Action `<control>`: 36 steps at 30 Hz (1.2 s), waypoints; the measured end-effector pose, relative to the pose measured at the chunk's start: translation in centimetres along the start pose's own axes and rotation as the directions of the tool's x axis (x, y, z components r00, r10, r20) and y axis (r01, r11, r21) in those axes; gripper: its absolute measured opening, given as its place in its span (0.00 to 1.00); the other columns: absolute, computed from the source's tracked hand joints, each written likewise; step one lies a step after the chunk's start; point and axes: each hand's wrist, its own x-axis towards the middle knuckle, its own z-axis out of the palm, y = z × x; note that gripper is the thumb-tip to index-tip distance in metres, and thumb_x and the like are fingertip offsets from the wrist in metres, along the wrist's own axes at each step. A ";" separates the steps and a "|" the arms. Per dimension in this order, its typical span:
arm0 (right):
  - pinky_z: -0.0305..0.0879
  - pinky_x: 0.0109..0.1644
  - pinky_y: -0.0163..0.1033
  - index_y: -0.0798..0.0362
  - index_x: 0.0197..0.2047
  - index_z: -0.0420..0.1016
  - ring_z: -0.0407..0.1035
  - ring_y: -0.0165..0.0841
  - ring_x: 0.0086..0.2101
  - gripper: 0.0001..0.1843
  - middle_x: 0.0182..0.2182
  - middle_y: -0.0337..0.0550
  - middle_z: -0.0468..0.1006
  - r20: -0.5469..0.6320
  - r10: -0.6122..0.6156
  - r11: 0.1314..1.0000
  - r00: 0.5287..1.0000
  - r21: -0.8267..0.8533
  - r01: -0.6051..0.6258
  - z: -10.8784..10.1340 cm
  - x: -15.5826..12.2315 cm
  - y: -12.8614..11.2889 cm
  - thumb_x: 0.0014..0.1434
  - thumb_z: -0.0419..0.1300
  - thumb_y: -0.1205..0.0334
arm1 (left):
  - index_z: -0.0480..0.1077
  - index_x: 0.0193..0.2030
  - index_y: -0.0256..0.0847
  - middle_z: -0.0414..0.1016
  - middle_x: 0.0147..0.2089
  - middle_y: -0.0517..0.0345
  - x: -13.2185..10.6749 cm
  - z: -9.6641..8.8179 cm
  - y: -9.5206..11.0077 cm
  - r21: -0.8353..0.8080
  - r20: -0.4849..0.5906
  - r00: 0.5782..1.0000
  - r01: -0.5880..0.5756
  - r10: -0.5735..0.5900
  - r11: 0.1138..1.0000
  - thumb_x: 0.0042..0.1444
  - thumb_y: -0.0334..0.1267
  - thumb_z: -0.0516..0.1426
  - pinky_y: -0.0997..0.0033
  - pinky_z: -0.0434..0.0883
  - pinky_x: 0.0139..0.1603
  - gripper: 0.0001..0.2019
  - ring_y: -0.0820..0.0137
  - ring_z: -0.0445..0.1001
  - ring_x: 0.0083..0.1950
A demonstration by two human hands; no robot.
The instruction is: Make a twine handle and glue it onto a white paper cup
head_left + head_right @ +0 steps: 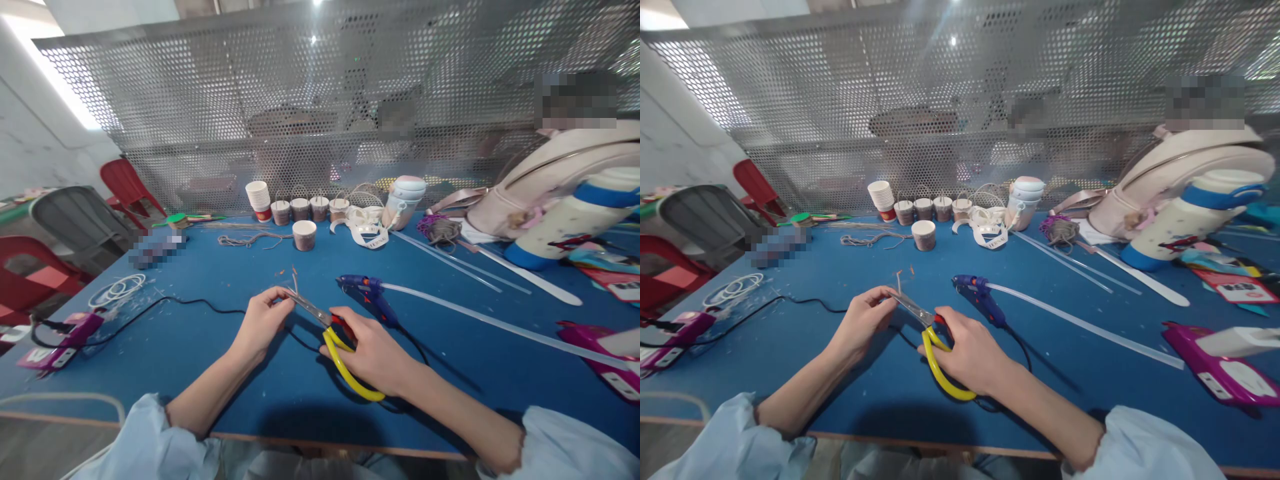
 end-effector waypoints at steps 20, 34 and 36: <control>0.63 0.31 0.38 0.53 0.50 0.70 0.70 0.36 0.27 0.24 0.25 0.39 0.76 -0.076 0.182 0.979 0.980 -0.074 -0.188 -0.1 1.4 2.5 0.53 0.61 0.49 | 0.67 0.28 0.40 0.52 0.16 0.71 1.0 -1.5 0.8 -0.054 -0.055 0.998 -0.023 0.020 0.998 0.46 0.41 0.60 0.78 0.47 0.17 0.08 0.81 0.48 0.17; 0.67 0.32 0.40 0.56 0.52 0.70 0.73 0.38 0.27 0.27 0.25 0.41 0.76 -0.179 0.062 0.975 0.982 -0.199 -0.097 -0.2 0.5 3.1 0.54 0.60 0.49 | 0.70 0.37 0.41 0.74 0.38 0.54 1.0 0.7 -2.1 0.864 0.375 0.917 -0.399 0.136 0.307 0.50 0.32 0.54 0.69 0.68 0.37 0.08 0.65 0.73 0.38; 0.68 0.33 0.40 0.58 0.52 0.70 0.73 0.38 0.27 0.27 0.25 0.42 0.76 -0.204 -0.003 0.976 0.979 -0.215 -0.042 0.0 0.2 3.3 0.54 0.60 0.49 | 0.71 0.36 0.43 0.75 0.38 0.55 1.0 1.1 -2.4 0.870 0.383 0.916 -0.402 0.121 0.285 0.49 0.29 0.53 0.70 0.68 0.37 0.10 0.65 0.74 0.38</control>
